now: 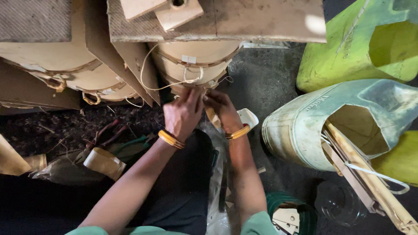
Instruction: The person sits on the floor and repeatedly ties bundles of flat wooden pieces using thin strips of material. They wrap the strips around the bundles and secure them by hand.
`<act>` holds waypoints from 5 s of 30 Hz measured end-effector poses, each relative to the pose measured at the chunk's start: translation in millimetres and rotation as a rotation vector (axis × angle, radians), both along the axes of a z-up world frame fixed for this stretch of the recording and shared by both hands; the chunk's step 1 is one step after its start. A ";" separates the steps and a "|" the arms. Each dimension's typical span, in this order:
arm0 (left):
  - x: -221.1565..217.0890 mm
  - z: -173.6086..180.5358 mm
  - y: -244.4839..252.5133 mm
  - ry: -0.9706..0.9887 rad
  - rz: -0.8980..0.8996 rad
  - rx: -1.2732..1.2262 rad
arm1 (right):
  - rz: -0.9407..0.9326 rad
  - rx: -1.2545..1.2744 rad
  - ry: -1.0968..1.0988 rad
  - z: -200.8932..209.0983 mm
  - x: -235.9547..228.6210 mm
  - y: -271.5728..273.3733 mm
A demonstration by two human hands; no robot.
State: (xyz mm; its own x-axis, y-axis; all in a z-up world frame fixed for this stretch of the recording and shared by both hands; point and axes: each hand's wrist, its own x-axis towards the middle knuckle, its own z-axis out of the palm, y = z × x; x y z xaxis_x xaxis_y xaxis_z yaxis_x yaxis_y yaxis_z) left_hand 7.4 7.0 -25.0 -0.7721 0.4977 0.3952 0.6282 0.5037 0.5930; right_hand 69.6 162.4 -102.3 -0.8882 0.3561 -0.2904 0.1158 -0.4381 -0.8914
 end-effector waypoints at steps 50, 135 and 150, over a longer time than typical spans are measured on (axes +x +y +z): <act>-9.7 -57.6 -39.9 0.159 -0.048 0.001 | 0.261 1.333 -0.005 95.1 -24.4 -38.1; 9.6 -72.4 -33.6 -0.417 0.173 0.547 | 0.121 1.407 0.251 60.1 -12.4 -55.7; -5.7 -46.7 -39.1 -0.761 -0.025 0.457 | 0.019 1.529 0.340 57.9 0.5 -62.0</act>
State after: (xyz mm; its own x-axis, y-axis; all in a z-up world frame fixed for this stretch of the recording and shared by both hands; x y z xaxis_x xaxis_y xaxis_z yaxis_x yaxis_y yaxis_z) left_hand 1.7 -32.2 -71.6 -0.8978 0.4368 -0.0568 -0.0106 0.1074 0.9942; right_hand 70.1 100.4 -44.4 -0.8420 0.1026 0.5296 -0.1809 0.8713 -0.4563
